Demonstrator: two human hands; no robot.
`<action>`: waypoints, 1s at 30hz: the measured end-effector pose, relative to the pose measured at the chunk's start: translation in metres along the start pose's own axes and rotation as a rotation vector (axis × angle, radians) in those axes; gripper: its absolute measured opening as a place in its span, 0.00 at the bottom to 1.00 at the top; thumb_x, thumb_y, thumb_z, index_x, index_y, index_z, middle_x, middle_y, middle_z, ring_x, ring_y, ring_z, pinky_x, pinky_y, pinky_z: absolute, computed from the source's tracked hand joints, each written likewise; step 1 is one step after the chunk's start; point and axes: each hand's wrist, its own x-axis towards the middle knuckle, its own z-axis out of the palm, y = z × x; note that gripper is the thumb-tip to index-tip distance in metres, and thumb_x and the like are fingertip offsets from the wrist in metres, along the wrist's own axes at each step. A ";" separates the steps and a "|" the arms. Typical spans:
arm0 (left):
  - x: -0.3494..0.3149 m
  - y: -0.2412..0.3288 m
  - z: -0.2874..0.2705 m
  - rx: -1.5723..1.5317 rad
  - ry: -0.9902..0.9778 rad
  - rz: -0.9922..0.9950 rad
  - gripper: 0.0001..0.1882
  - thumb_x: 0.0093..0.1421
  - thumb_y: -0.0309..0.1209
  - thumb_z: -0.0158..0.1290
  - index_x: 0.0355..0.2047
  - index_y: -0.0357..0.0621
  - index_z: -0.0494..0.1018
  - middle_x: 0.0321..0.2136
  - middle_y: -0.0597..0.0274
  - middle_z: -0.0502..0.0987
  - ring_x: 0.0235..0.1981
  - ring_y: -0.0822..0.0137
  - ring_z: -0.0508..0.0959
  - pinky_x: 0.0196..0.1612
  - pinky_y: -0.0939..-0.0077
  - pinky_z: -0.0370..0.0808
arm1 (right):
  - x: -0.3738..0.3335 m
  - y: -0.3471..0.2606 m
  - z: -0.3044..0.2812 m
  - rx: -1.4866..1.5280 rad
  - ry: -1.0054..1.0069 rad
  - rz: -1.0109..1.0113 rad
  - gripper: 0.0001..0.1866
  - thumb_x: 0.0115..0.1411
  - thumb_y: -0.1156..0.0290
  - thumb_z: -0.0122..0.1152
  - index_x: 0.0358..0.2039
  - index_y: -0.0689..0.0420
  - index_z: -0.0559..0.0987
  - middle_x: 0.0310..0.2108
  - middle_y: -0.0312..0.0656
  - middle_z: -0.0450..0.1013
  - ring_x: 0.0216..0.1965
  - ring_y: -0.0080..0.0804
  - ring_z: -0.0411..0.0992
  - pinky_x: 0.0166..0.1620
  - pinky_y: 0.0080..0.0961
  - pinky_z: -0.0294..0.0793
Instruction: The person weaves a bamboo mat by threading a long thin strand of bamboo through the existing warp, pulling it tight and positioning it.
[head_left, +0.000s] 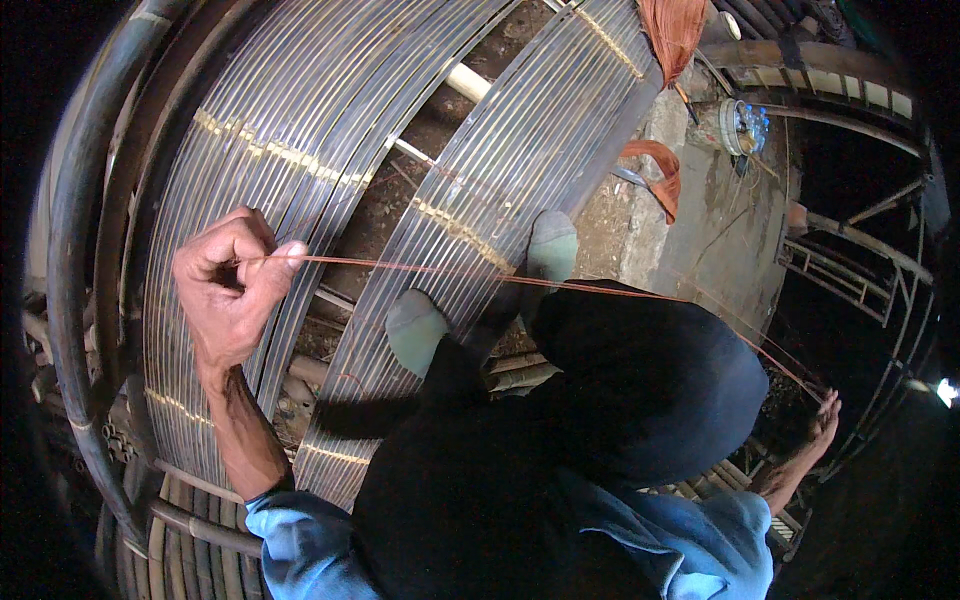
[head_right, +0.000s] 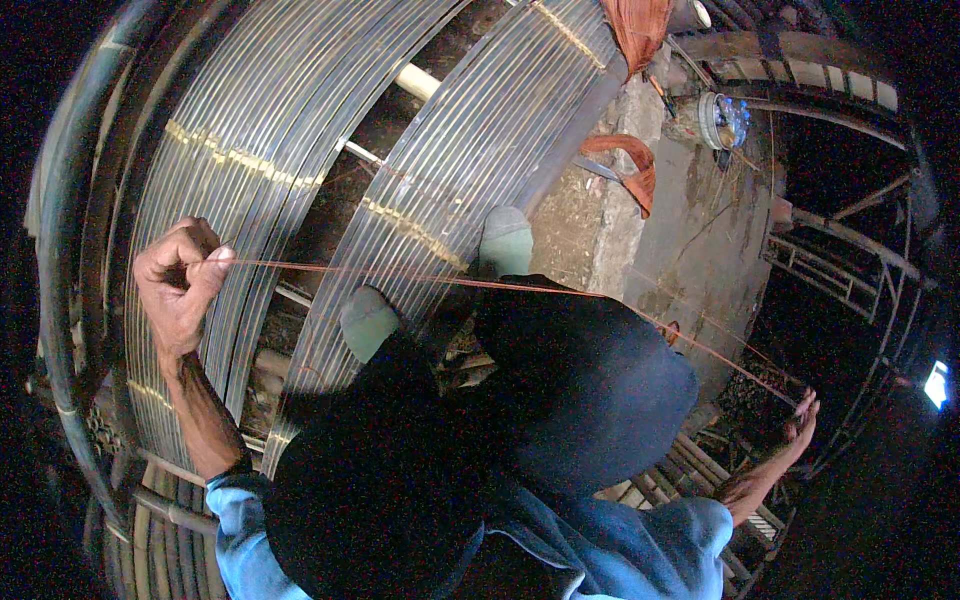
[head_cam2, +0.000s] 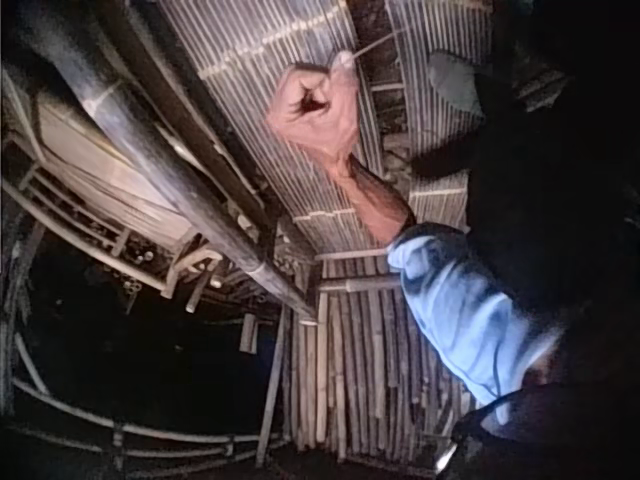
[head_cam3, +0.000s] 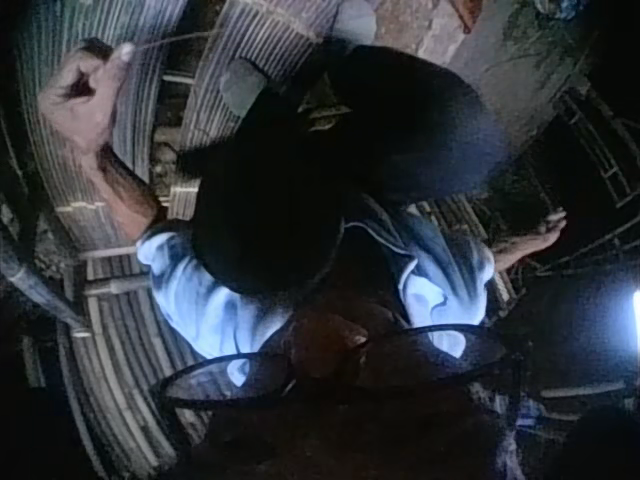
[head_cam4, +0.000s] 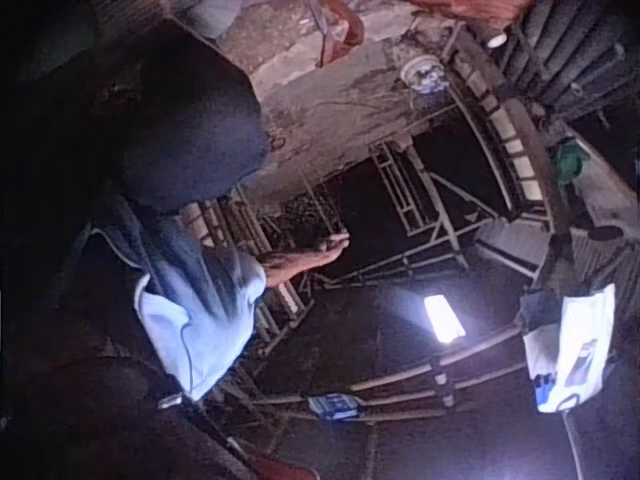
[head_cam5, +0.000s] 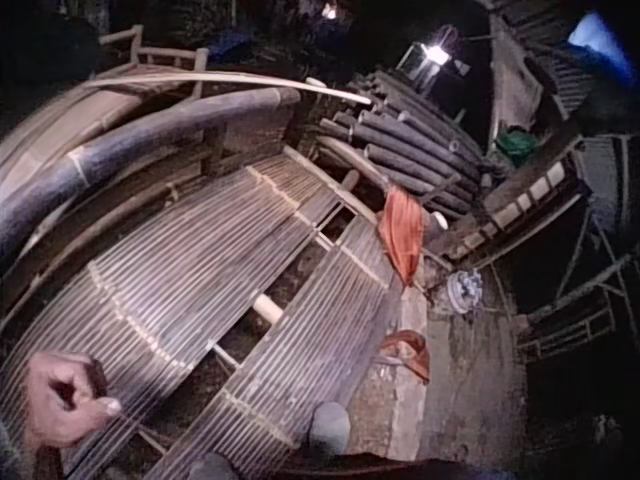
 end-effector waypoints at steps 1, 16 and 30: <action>0.000 0.002 0.002 -0.005 -0.029 0.029 0.19 0.51 0.17 0.62 0.15 0.43 0.62 0.16 0.69 0.63 0.20 0.77 0.62 0.24 0.78 0.58 | -0.010 -0.006 -0.028 0.053 0.067 0.022 0.24 0.71 0.70 0.49 0.65 0.60 0.64 0.67 0.45 0.61 0.54 0.32 0.71 0.58 0.26 0.71; -0.006 0.081 0.025 0.275 -0.326 0.133 0.20 0.45 0.38 0.67 0.11 0.40 0.71 0.12 0.61 0.69 0.26 0.59 0.78 0.45 0.59 0.76 | -0.088 0.183 0.354 -1.538 -0.759 -0.725 0.26 0.61 0.74 0.58 0.61 0.57 0.70 0.52 0.54 0.74 0.48 0.47 0.75 0.51 0.38 0.74; -0.079 0.069 0.035 0.089 -0.177 -0.248 0.23 0.52 0.35 0.64 0.11 0.40 0.64 0.11 0.64 0.62 0.15 0.68 0.64 0.24 0.72 0.65 | -0.355 0.306 0.675 -0.920 -1.400 -1.241 0.17 0.55 0.56 0.68 0.30 0.59 0.82 0.26 0.46 0.77 0.24 0.44 0.77 0.28 0.39 0.76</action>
